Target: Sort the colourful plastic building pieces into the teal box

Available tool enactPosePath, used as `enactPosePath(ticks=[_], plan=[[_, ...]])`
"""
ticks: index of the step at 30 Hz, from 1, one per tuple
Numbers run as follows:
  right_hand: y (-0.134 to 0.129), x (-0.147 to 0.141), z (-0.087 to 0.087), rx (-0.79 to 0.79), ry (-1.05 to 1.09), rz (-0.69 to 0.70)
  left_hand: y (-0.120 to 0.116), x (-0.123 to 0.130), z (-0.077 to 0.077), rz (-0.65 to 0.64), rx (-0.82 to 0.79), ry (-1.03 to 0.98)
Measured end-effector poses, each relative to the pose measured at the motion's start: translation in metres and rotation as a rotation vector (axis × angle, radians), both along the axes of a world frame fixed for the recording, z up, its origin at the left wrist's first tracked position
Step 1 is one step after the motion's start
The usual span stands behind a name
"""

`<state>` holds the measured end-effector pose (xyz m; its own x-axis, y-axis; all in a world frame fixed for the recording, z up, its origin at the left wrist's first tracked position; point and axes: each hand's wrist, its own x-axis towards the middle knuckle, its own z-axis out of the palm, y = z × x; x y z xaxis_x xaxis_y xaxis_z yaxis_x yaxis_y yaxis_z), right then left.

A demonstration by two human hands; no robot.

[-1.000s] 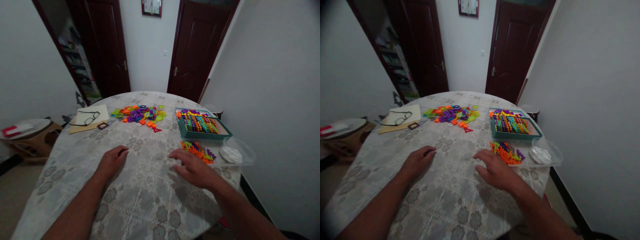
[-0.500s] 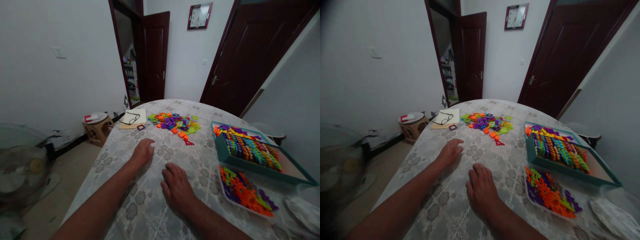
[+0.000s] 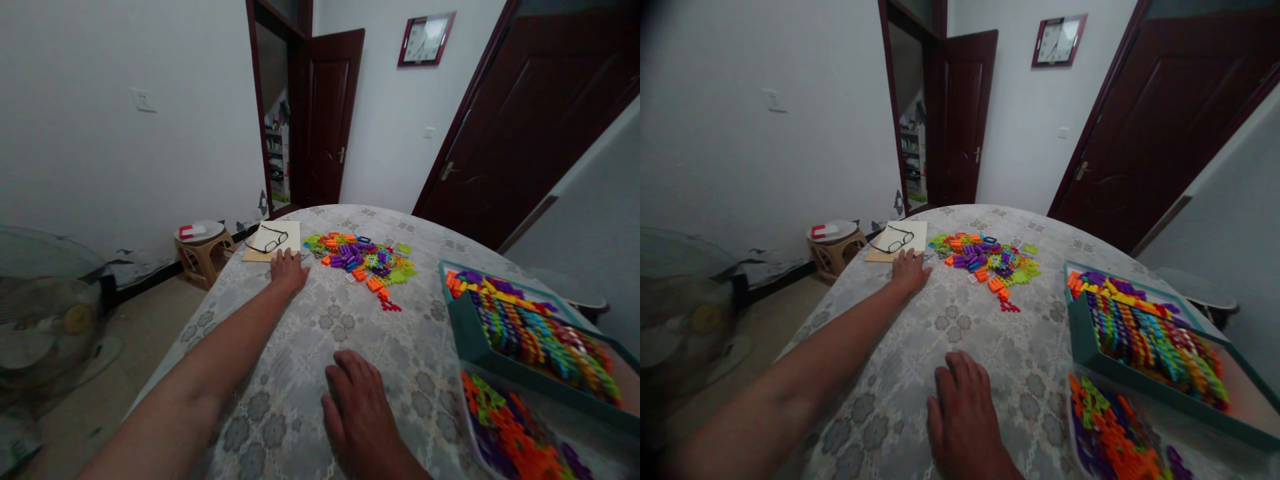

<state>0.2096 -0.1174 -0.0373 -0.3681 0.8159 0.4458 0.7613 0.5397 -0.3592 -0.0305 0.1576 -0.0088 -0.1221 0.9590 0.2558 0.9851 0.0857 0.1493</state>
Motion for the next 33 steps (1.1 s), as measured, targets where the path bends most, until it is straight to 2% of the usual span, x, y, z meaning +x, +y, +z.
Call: enactPosePath(ticks=[4, 8, 16, 19, 24, 33], plan=[[0.000, -0.001, 0.001, -0.006, 0.004, -0.001, 0.000, 0.005, -0.007, -0.034, -0.020, 0.007], [0.000, -0.002, 0.005, -0.029, 0.019, -0.002, -0.018, 0.015, -0.010, -0.142, -0.037, 0.023], [-0.001, -0.003, 0.006, -0.010, 0.041, 0.003, -0.093, 0.044, -0.004, -0.381, -0.066, 0.075], [0.000, -0.005, 0.006, -0.014, 0.052, -0.010, -0.123, 0.055, 0.000, -0.433, -0.079, 0.114], [0.003, -0.008, 0.008, -0.032, 0.078, -0.006, -0.156, 0.070, -0.005, -0.374, -0.017, 0.137], [0.003, -0.010, 0.007, -0.018, 0.079, -0.021, -0.160, 0.072, -0.007, -0.343, 0.036, 0.128]])
